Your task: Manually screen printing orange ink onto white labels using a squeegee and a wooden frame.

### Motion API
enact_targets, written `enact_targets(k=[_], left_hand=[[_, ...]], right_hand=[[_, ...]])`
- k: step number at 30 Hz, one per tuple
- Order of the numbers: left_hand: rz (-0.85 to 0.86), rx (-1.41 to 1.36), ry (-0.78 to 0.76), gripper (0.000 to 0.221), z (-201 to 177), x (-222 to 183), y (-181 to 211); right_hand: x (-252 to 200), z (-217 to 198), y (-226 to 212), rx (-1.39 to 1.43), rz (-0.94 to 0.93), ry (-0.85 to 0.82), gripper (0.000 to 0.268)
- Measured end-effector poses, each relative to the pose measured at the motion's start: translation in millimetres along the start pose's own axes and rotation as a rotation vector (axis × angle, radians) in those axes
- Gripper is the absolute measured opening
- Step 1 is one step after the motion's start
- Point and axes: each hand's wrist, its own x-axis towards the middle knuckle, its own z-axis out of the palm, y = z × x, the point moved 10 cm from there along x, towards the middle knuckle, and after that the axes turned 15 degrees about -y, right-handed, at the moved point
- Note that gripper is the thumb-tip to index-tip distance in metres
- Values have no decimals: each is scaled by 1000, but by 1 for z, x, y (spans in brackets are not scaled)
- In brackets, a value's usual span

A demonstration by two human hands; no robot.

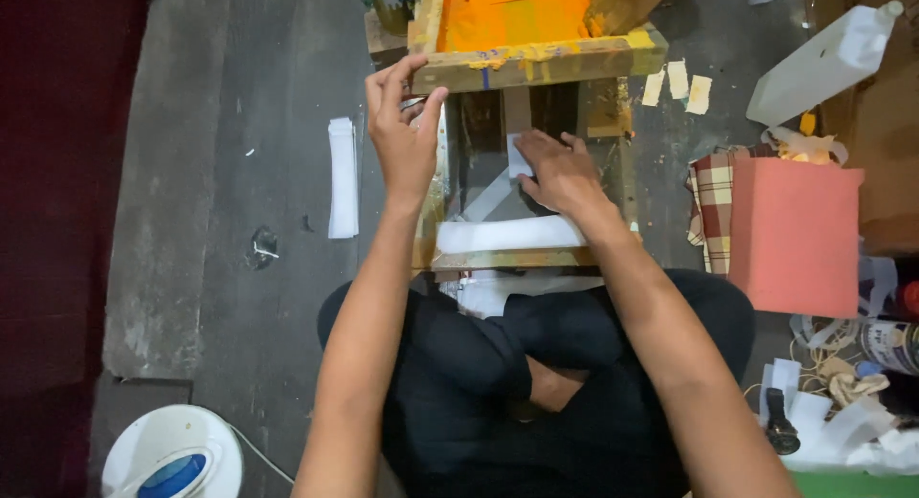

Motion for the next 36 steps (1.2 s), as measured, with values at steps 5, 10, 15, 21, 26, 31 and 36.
enact_targets(k=[5,10,15,21,26,31,36], left_hand=[[2,94,-17,44,-2,6,1],[-9,171,-20,42,-4,7,18],[14,522,-176,48,9,5,27],[-59,480,-354,37,19,0,14],[-128,427,-513,38,30,-12,9],[-229,393,-637,36,48,-39,-44],[-302,497,-682,42,65,-73,-91]], right_hand=[[-3,-15,-12,-112,-42,137,42],[2,-13,-11,-97,-23,180,29],[-13,-14,-15,-59,-1,233,27],[-87,-68,-23,129,-2,484,16],[-132,-78,-25,442,-124,610,16],[-168,-72,-28,655,-108,727,16],[-173,-72,-21,785,-116,784,11]])
